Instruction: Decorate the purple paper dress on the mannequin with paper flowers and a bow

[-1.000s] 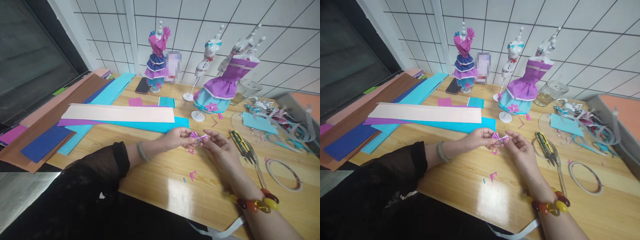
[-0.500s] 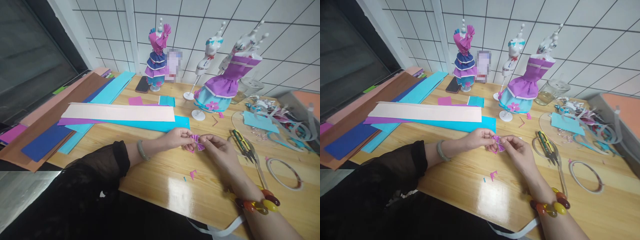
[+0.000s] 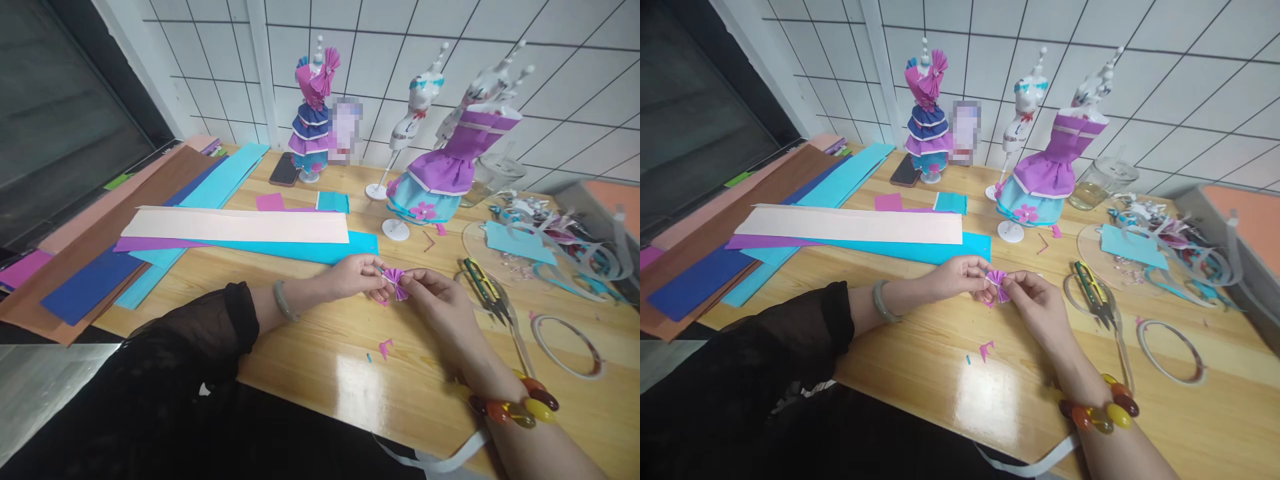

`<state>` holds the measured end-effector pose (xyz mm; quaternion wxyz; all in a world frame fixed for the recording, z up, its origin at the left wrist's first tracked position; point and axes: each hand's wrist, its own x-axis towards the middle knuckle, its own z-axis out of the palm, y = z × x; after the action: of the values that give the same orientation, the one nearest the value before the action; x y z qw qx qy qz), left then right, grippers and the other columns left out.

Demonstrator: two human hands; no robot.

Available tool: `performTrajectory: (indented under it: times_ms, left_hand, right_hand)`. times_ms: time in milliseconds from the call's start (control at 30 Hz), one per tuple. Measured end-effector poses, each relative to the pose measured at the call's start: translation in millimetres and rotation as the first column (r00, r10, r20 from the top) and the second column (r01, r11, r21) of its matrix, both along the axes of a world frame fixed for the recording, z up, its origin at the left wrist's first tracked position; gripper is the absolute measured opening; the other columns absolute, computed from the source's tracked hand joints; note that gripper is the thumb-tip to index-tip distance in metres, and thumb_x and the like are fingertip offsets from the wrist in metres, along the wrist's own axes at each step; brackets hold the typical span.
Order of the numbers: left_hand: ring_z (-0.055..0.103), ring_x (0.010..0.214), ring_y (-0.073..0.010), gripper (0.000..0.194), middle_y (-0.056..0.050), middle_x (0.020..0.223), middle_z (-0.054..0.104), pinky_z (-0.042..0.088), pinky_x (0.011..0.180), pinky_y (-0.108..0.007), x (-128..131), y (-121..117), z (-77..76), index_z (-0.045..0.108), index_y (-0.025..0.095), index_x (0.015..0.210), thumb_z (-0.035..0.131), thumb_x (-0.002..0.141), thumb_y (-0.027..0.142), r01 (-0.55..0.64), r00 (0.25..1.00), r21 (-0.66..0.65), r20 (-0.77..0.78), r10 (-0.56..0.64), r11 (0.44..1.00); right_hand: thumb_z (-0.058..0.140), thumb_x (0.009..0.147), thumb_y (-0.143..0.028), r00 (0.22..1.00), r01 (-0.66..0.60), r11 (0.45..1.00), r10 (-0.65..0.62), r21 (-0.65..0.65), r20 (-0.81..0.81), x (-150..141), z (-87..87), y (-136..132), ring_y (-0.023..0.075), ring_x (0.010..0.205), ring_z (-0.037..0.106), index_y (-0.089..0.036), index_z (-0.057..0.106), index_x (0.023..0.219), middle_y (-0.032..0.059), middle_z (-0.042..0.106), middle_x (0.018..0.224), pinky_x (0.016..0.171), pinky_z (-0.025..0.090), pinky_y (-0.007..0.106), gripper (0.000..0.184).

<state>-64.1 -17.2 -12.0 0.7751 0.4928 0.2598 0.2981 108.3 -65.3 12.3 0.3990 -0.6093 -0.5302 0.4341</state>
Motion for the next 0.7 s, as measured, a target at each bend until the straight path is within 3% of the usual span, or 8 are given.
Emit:
performTrajectory:
  times_ms: [367, 700]
  left_hand:
    - [0.063, 0.065, -0.0124, 0.041, -0.006, 0.075, 0.065, 0.049, 0.066, -0.029, 1.9, -3.3, 1.6, 0.043, 0.012, 0.109, 0.063, 0.073, 0.018, -0.006, 0.999, 0.056, -0.042, 0.008, 0.998]
    - [0.065, 0.075, -0.0153, 0.068, -0.01, 0.085, 0.067, 0.05, 0.073, -0.032, 0.2, -3.8, 0.7, 0.034, 0.014, 0.133, 0.065, 0.074, 0.025, 0.003, 1.0, 0.07, -0.02, -0.002, 0.998]
  right_hand:
    - [0.06, 0.077, -0.043, 0.997, -0.075, 0.997, 0.075, 0.014, 0.011, -1.8, 2.0, -0.4, 0.0106, 0.059, 0.049, -0.018, 0.062, 0.076, 0.0009, 0.058, 0.067, 0.054, 0.038, 0.022, 0.025]
    - [0.063, 0.073, -0.047, 1.0, 0.027, 0.998, -0.027, 0.063, -0.006, -0.1, -2.6, 2.6, 0.0113, 0.054, 0.049, -0.018, 0.058, 0.068, 0.0006, 0.057, 0.062, 0.051, 0.038, 0.023, 0.029]
